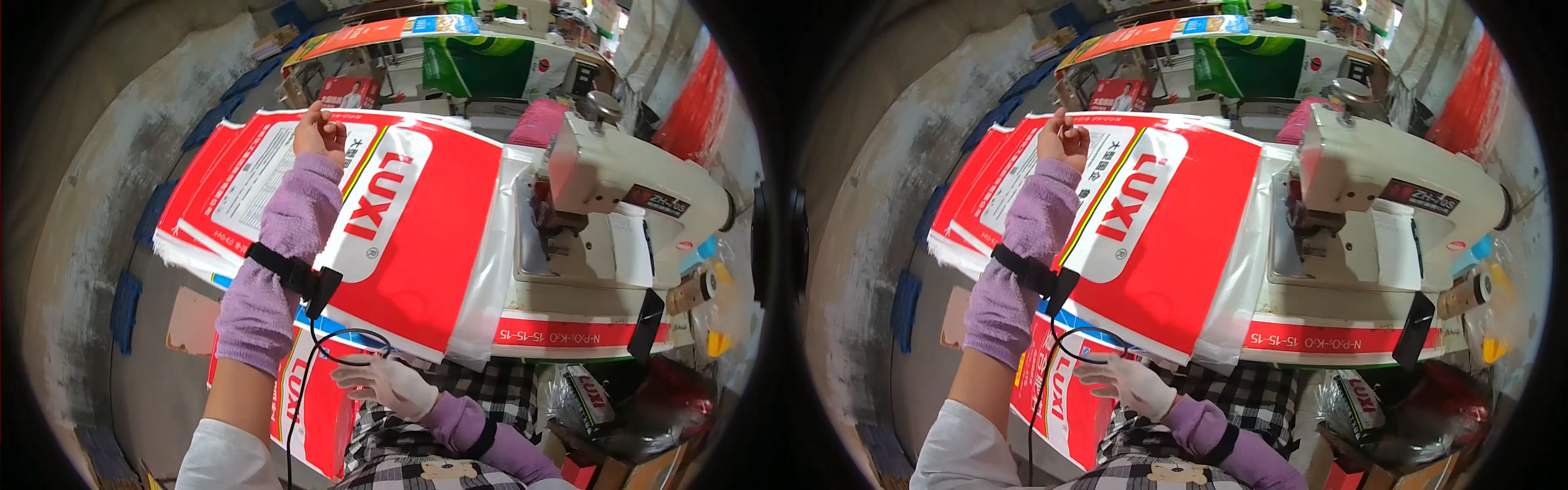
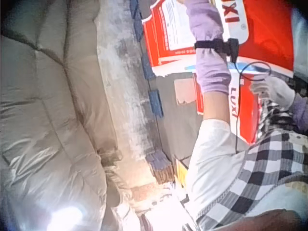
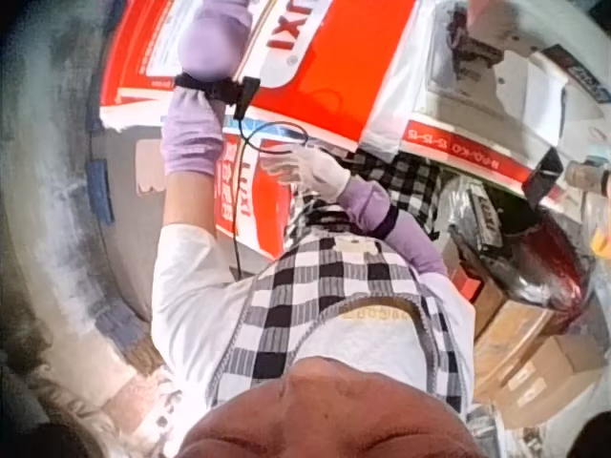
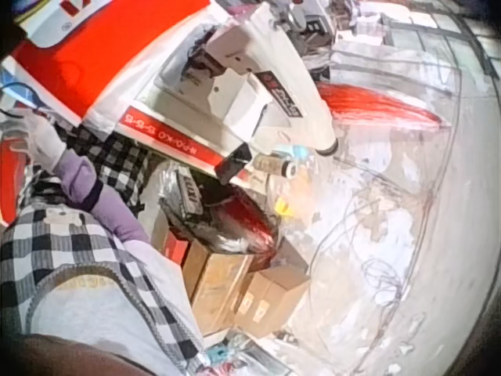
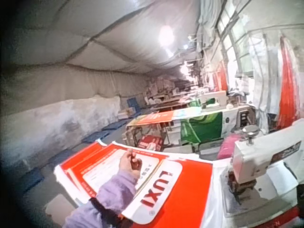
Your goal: Sewing large plastic/woven bags using an industrial sewing machine.
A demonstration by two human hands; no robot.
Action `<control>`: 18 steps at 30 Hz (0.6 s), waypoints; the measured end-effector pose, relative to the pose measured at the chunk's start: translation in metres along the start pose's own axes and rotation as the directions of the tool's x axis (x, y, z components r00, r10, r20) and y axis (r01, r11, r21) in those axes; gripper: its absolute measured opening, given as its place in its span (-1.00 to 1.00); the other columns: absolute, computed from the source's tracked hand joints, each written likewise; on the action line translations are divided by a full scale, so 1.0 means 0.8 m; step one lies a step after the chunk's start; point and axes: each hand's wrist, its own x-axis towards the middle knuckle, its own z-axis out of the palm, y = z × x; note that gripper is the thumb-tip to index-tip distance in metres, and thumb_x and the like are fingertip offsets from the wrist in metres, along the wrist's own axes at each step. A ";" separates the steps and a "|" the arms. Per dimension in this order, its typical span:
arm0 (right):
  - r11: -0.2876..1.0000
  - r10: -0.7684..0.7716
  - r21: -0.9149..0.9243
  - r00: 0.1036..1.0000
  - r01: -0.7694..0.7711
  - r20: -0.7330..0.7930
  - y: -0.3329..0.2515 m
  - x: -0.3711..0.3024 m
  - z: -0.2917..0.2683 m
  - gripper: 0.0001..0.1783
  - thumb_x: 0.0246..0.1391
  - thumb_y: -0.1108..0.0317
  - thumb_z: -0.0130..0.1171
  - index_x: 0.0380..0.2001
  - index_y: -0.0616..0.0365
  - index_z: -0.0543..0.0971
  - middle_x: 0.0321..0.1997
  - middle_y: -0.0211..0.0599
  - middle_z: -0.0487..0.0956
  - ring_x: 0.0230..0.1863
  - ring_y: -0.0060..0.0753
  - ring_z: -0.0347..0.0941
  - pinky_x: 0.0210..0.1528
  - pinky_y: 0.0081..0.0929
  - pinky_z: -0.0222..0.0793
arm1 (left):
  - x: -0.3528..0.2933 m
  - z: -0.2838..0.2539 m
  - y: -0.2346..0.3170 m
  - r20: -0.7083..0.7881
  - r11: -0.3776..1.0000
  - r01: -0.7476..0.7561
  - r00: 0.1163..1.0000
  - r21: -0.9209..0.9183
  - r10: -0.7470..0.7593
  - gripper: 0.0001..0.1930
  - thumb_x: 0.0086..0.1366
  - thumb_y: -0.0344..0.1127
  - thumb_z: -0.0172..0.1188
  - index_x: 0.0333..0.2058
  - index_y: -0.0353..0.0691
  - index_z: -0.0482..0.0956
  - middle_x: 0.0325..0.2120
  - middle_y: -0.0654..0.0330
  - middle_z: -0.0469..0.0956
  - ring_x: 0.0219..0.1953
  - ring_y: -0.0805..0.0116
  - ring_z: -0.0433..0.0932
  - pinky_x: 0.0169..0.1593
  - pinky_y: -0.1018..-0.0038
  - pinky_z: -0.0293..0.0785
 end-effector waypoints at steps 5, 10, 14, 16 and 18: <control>0.646 -0.458 -0.754 0.851 0.120 -0.257 -0.038 -0.006 0.026 -0.61 0.27 0.23 0.03 0.07 0.22 0.48 -0.29 -0.47 0.55 -0.29 -0.74 0.45 -0.33 -0.71 0.39 | 0.029 0.045 -0.040 0.153 0.983 0.022 0.987 0.183 -0.050 -0.87 0.21 -0.33 0.18 -0.26 -0.13 0.54 -0.58 0.35 0.46 -0.64 0.57 0.31 -0.41 0.53 0.43; 0.712 -0.591 -0.607 0.769 0.354 -0.244 -0.075 -0.027 0.027 -0.73 0.24 0.38 0.00 -0.06 0.25 0.54 -0.47 -0.54 0.48 -0.55 -0.79 0.28 -0.52 -0.76 0.19 | 0.030 0.077 -0.071 0.228 0.934 0.019 0.968 0.356 -0.107 -0.86 0.29 -0.31 0.14 -0.18 -0.12 0.51 -0.57 0.40 0.44 -0.60 0.59 0.31 -0.31 0.53 0.39; 0.787 -0.425 -0.583 0.861 0.200 -0.278 -0.092 -0.031 0.024 -0.78 0.21 0.36 0.04 -0.17 0.28 0.54 -0.41 -0.48 0.50 -0.48 -0.76 0.34 -0.46 -0.76 0.24 | 0.038 0.089 -0.077 0.241 0.918 0.044 0.959 0.395 -0.150 -0.88 0.28 -0.28 0.16 -0.22 -0.10 0.53 -0.59 0.41 0.43 -0.60 0.60 0.31 -0.31 0.54 0.39; 0.735 -0.389 -0.668 0.881 0.119 -0.271 -0.093 -0.024 0.021 -0.78 0.22 0.37 0.04 -0.17 0.29 0.54 -0.36 -0.44 0.49 -0.43 -0.75 0.36 -0.42 -0.75 0.26 | 0.041 0.094 -0.074 0.271 0.921 0.033 0.951 0.387 -0.148 -0.89 0.29 -0.28 0.16 -0.23 -0.10 0.54 -0.59 0.41 0.43 -0.60 0.61 0.31 -0.31 0.55 0.39; 0.921 -0.331 -0.328 0.862 0.208 -0.383 -0.085 -0.010 0.019 -0.73 0.26 0.41 -0.06 -0.03 0.28 0.45 -0.35 -0.42 0.45 -0.46 -0.74 0.33 -0.45 -0.76 0.26 | 0.036 0.106 -0.076 0.309 0.922 0.025 0.938 0.387 -0.155 -0.88 0.29 -0.29 0.15 -0.21 -0.10 0.53 -0.59 0.40 0.43 -0.60 0.61 0.31 -0.33 0.56 0.40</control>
